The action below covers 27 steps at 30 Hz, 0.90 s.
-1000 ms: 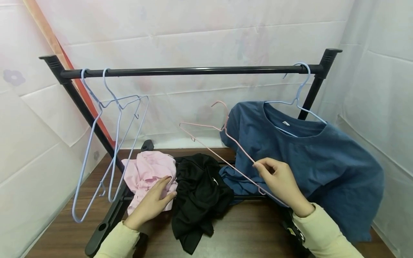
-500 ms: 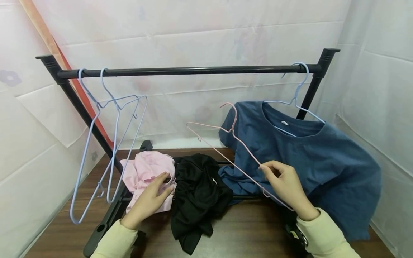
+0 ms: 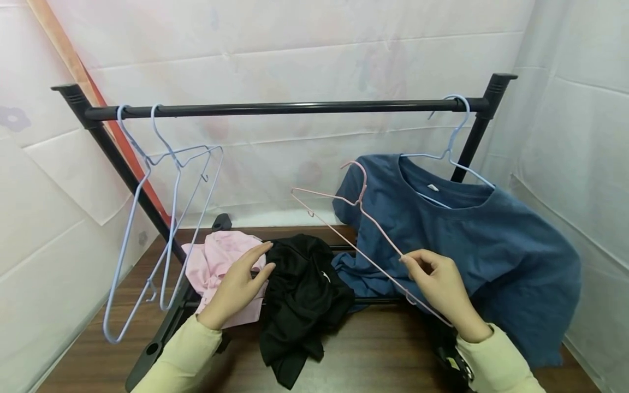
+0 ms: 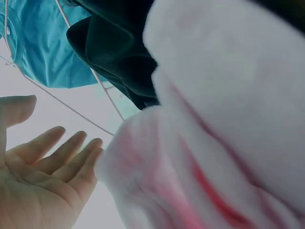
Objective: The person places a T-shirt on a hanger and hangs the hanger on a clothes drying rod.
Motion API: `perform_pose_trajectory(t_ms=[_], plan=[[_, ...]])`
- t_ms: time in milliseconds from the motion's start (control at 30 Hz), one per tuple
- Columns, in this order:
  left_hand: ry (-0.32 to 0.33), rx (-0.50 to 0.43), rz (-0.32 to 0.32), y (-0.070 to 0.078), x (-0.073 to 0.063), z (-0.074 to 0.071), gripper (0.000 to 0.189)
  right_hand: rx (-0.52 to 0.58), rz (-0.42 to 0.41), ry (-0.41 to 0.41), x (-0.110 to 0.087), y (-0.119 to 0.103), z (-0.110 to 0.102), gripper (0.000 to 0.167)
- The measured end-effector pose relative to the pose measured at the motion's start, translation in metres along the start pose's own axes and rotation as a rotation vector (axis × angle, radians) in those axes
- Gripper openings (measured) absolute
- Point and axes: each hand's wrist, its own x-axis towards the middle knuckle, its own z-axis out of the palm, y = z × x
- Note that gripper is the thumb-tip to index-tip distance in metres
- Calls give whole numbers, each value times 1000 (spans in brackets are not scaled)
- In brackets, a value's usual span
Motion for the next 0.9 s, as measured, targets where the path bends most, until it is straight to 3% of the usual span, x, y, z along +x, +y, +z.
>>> perform_pose_trajectory(t_ms=[200,300,600,900], plan=[[12,-16,106,10,21,5,42,-5,18,7,-3,0,-3,6],[-6,-13,130,15,31,9,42,-8,22,16,-5,0,-6,6],[-168,-16,60,21,56,24,44,-34,39,29,-9,5,-12,5],[-324,97,72,26,82,37,46,-11,35,43,-8,5,-16,6]])
